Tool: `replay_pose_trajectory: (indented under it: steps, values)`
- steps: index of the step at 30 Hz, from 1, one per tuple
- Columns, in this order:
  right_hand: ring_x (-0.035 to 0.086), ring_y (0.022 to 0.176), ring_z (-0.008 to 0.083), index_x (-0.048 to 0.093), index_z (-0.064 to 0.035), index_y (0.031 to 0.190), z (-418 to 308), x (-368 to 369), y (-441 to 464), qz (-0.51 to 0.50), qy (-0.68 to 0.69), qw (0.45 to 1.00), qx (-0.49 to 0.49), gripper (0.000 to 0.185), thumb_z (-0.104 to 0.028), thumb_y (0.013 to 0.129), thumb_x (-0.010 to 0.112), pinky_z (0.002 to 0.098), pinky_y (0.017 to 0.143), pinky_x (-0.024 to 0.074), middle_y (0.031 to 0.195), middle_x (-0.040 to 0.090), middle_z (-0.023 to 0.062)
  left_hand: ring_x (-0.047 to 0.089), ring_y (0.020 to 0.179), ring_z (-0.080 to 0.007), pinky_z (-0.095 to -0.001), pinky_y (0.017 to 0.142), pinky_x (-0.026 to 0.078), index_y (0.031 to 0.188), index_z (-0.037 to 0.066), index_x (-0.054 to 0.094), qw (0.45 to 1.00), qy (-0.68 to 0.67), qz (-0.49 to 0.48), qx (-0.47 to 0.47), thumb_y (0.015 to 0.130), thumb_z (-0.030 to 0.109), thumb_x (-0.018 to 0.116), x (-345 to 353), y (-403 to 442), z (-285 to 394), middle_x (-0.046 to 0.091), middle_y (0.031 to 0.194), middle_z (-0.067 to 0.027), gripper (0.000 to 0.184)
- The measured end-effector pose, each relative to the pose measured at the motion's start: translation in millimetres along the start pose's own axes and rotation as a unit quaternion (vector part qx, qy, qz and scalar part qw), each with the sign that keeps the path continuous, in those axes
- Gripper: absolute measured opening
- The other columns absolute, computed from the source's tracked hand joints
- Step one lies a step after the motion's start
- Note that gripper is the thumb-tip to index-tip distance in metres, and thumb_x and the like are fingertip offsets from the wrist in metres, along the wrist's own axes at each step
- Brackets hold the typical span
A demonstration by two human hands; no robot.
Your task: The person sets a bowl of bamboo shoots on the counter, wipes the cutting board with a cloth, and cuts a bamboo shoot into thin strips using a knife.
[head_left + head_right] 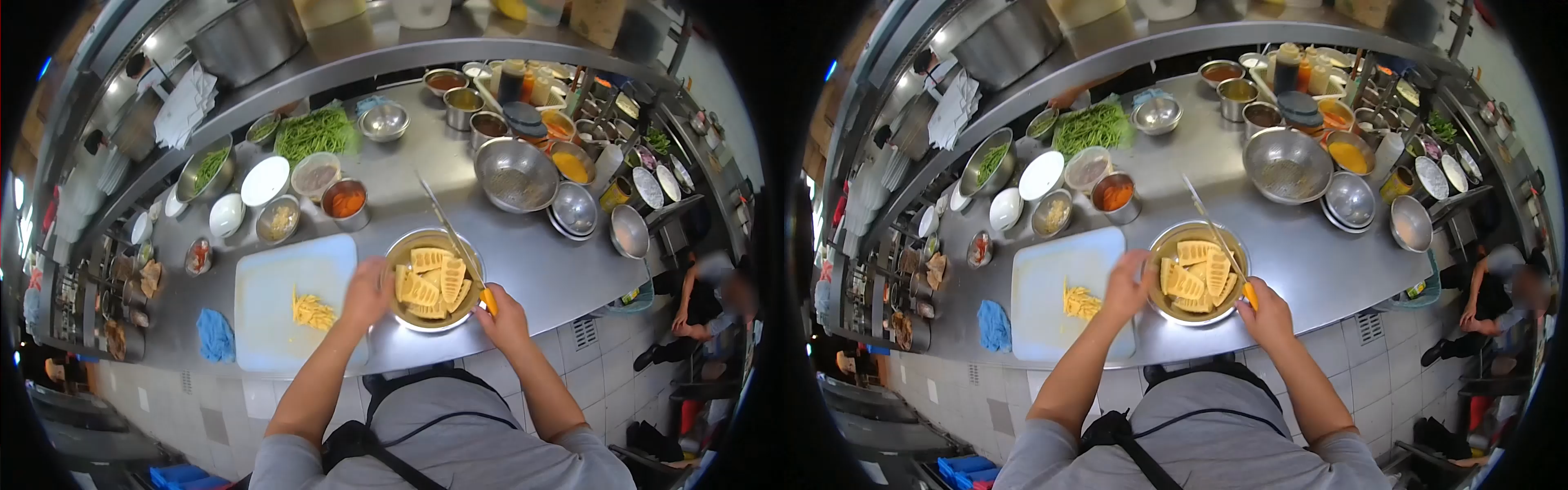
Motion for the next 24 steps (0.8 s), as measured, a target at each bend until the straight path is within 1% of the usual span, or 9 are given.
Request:
replay_pose_trajectory:
  steps: [1,3,5,12,17,19,22,23,24]
  values:
    - [0.071,0.102,0.0463,0.061,-0.0043,0.136,11.8,-0.6,9.6,0.038,0.017,0.999,0.028,0.051,-0.028,0.094,0.078,0.049,0.087,0.0579,0.112,0.074,0.0254,0.056,0.134,-0.0451,-0.0484,0.116,0.044,0.137,-0.001,0.061,0.995,-0.02,-0.096,-0.022,0.1,0.027,0.07,24.7,13.7,20.8,0.059,0.144,-0.0299,0.048]
    - [0.069,0.111,0.0481,0.059,-0.0024,0.139,25.2,9.5,17.7,0.037,0.064,0.995,0.062,0.055,-0.028,0.095,0.079,0.0496,0.095,0.0563,0.12,0.071,0.0291,0.054,0.139,-0.047,-0.0477,0.119,0.043,0.142,0.0,0.061,0.998,0.029,-0.044,0.043,0.097,0.035,0.075,75.7,35.8,5.2,0.057,0.148,-0.0304,0.059]
    - [0.066,0.118,0.0484,0.057,-0.0009,0.143,39.5,23.1,25.7,0.041,0.068,0.995,0.058,0.059,-0.031,0.096,0.077,0.0499,0.103,0.0538,0.126,0.069,0.0292,0.05,0.144,-0.0463,-0.0471,0.122,0.041,0.148,0.003,0.06,0.996,0.021,-0.078,-0.045,0.095,0.05,0.075,106.2,56.0,-9.6,0.053,0.154,-0.0306,0.072]
    - [0.071,0.105,0.048,0.054,-0.0053,0.14,33.6,30.0,20.7,0.051,0.086,0.995,0.015,0.056,-0.034,0.098,0.077,0.0507,0.088,0.0584,0.115,0.072,0.028,0.053,0.145,-0.0397,-0.0432,0.12,0.042,0.156,0.001,0.053,0.965,0.018,-0.251,-0.078,0.097,0.069,0.066,133.8,49.4,14.2,0.055,0.156,-0.0269,0.091]
    - [0.072,0.102,0.0453,0.056,-0.0093,0.143,35.8,12.7,10.2,0.092,0.102,0.99,0.017,0.055,-0.035,0.099,0.077,0.0494,0.086,0.0592,0.113,0.074,0.0251,0.052,0.147,-0.0386,-0.0418,0.123,0.04,0.163,0.002,0.044,0.935,0.001,-0.34,-0.099,0.097,0.067,0.068,79.5,58.6,50.5,0.052,0.16,-0.0256,0.096]
    - [0.073,0.102,0.0432,0.057,-0.0116,0.146,35.1,-12.5,-1.2,0.109,0.052,0.993,0.014,0.057,-0.036,0.099,0.077,0.0484,0.086,0.0597,0.113,0.074,0.024,0.051,0.149,-0.0388,-0.0425,0.124,0.039,0.163,0.001,0.043,0.934,0.105,-0.325,0.101,0.095,0.065,0.071,59.2,79.3,33.9,0.05,0.162,-0.0255,0.097]
    - [0.075,0.101,0.0393,0.054,-0.0147,0.154,63.9,-35.0,-15.4,0.079,-0.049,0.995,0.046,0.064,-0.039,0.099,0.076,0.0456,0.086,0.0614,0.114,0.075,0.0219,0.049,0.151,-0.0385,-0.0432,0.125,0.038,0.164,0.004,0.041,0.913,0.182,-0.365,0.036,0.094,0.064,0.073,-19.5,101.9,108.1,0.048,0.164,-0.0246,0.098]
    - [0.076,0.099,0.0374,0.051,-0.0156,0.158,79.8,-39.5,-21.5,0.035,-0.101,0.991,0.076,0.069,-0.042,0.099,0.075,0.0437,0.085,0.0626,0.114,0.076,0.021,0.045,0.154,-0.0376,-0.0425,0.127,0.035,0.169,0.017,0.037,0.911,0.172,-0.375,0.019,0.094,0.064,0.073,-28.0,114.2,107.2,0.048,0.165,-0.0218,0.095]
    - [0.076,0.099,0.0374,0.051,-0.0156,0.158,85.6,-41.6,-24.2,0.043,-0.098,0.991,0.083,0.069,-0.042,0.099,0.075,0.0437,0.085,0.0626,0.114,0.076,0.021,0.045,0.154,-0.0376,-0.0425,0.127,0.035,0.169,0.017,0.037,0.907,0.177,-0.38,0.027,0.094,0.064,0.073,-21.7,119.7,113.8,0.048,0.165,-0.0218,0.095]
Point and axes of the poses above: each hand's wrist, its own y-axis towards the middle knuckle, its own x-axis out of the palm, z = x × y, the point moved 7 cm from there along y, towards the middle knuckle
